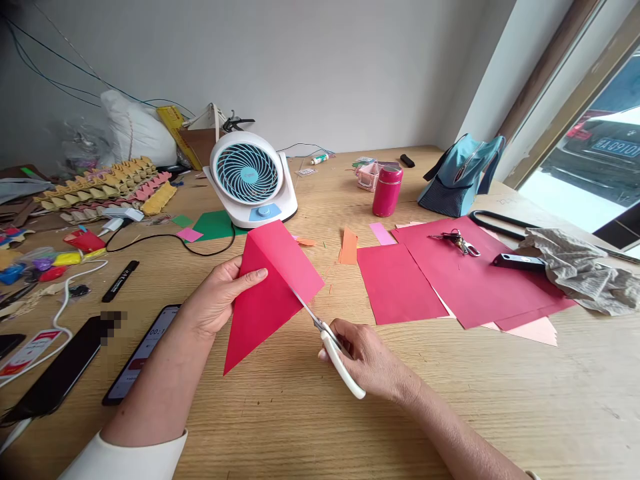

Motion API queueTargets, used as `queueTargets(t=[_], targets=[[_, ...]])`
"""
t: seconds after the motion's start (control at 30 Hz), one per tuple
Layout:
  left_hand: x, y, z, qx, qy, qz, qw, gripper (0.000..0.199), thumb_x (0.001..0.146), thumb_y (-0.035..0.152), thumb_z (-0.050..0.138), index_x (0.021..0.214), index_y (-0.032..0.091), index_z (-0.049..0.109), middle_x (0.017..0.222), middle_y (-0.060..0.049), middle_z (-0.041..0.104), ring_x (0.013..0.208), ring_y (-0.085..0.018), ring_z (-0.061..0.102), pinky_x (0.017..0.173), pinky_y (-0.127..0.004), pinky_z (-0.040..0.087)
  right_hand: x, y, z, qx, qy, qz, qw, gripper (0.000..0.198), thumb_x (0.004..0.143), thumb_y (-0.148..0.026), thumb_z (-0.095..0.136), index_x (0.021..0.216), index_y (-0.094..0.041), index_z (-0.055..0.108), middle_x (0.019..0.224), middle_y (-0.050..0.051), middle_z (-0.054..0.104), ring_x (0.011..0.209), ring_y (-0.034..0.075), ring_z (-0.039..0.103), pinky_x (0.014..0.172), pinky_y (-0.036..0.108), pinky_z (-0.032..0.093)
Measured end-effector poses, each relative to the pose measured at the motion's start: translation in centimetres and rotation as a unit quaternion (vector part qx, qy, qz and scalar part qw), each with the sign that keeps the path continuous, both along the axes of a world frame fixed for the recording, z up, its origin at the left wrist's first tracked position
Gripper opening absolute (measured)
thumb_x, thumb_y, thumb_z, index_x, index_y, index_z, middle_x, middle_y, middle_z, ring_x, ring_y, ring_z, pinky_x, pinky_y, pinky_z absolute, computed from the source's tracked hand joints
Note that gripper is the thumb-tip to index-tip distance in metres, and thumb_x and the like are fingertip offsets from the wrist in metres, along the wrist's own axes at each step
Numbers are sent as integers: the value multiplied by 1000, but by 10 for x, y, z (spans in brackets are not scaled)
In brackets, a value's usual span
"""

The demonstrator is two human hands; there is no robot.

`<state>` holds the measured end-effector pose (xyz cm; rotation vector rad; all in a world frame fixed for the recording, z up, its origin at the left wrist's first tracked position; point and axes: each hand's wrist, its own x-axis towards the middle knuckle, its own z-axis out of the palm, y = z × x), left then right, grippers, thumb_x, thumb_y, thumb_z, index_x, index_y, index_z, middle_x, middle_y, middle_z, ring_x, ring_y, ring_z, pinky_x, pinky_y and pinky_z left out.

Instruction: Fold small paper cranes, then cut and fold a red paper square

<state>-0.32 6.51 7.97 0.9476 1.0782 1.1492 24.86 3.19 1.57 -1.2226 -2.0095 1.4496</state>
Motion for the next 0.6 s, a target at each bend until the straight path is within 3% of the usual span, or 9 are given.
queueTargets(t=[0.2, 0.6], targets=[[-4, 0, 2, 42, 10, 9, 999, 44, 69, 32, 87, 108, 18, 71, 105, -7, 77, 90, -22, 72, 77, -28, 55, 3, 1, 0, -64, 111, 51, 990, 48, 91, -66, 49, 85, -19, 52, 72, -1, 49, 65, 13, 42, 59, 27, 34], [-3, -1, 3, 57, 30, 12, 998, 49, 69, 35, 86, 111, 18, 70, 108, -8, 77, 93, -26, 72, 79, -33, 57, 2, 0, -4, -88, 106, 55, 989, 48, 90, -66, 53, 85, -18, 51, 70, -2, 47, 62, 12, 40, 57, 27, 32]])
